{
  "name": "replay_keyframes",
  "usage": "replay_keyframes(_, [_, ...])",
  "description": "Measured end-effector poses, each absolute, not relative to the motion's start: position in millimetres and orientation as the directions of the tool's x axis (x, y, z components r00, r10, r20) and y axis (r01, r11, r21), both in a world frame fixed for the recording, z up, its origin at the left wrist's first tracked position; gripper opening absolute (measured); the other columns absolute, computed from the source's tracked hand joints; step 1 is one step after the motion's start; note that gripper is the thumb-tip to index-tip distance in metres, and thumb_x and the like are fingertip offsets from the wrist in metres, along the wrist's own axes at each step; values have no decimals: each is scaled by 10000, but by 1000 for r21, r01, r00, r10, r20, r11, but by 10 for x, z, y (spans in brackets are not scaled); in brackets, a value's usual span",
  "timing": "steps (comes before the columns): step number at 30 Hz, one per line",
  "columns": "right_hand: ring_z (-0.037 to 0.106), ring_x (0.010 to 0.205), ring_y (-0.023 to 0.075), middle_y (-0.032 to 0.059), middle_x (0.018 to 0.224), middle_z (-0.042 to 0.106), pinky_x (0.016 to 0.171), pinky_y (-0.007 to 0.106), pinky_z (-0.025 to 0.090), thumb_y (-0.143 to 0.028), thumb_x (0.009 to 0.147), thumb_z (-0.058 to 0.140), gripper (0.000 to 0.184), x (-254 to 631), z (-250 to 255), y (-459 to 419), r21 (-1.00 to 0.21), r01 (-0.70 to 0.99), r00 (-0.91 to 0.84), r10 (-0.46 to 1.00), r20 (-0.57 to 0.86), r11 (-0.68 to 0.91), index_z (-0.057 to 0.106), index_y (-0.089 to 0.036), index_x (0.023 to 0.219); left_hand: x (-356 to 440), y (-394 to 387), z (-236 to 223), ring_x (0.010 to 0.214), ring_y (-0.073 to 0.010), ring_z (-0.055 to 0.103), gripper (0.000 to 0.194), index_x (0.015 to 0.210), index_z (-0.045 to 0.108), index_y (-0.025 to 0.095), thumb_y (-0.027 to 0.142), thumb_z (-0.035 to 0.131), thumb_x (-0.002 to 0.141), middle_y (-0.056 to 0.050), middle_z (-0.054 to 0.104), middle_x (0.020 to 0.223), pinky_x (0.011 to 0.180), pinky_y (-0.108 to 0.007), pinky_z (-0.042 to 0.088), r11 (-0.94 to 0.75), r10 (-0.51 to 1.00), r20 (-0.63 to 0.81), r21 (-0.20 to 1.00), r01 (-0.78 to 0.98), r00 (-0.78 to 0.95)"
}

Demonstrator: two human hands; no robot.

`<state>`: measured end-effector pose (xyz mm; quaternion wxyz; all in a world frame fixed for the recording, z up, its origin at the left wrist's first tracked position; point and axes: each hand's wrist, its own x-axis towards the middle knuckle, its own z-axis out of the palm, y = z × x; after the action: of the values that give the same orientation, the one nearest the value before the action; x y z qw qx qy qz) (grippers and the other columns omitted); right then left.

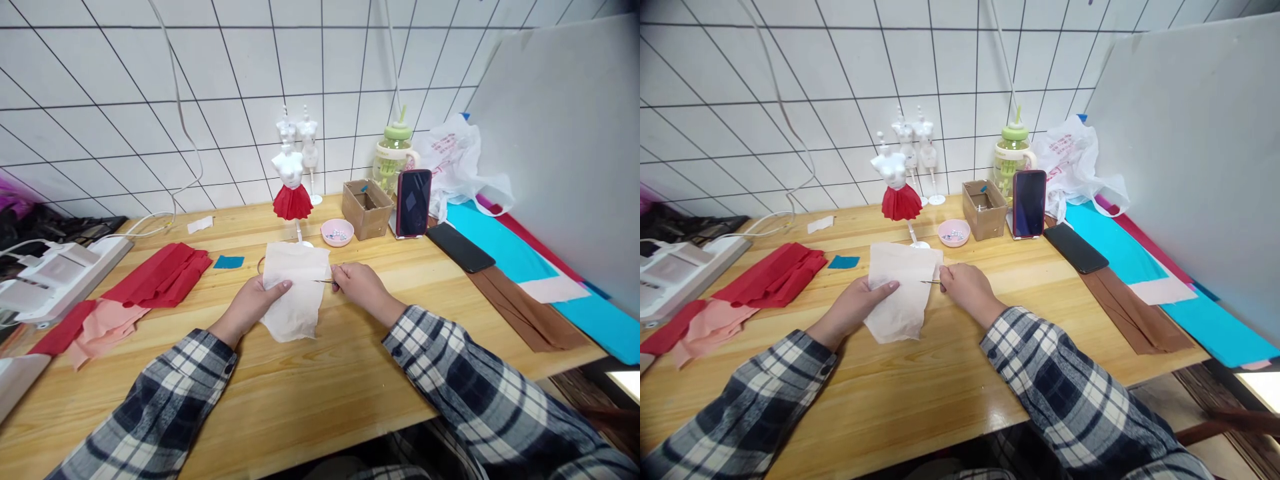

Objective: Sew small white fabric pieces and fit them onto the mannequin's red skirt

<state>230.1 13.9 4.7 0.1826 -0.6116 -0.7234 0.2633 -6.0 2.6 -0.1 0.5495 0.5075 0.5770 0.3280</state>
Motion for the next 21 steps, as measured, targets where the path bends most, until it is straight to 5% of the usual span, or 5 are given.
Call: replay_keyframes(21, [561,657,153,24,670,677,637,259,315,-403,972,340,518,2305,60,138,-593,798,-177,983,-58,108,652,-208,607,-59,20,17,665,-231,694,524,953,675,134,552,767,650,-95,761,861,544,-281,526,281,944,-311,934,220,115])
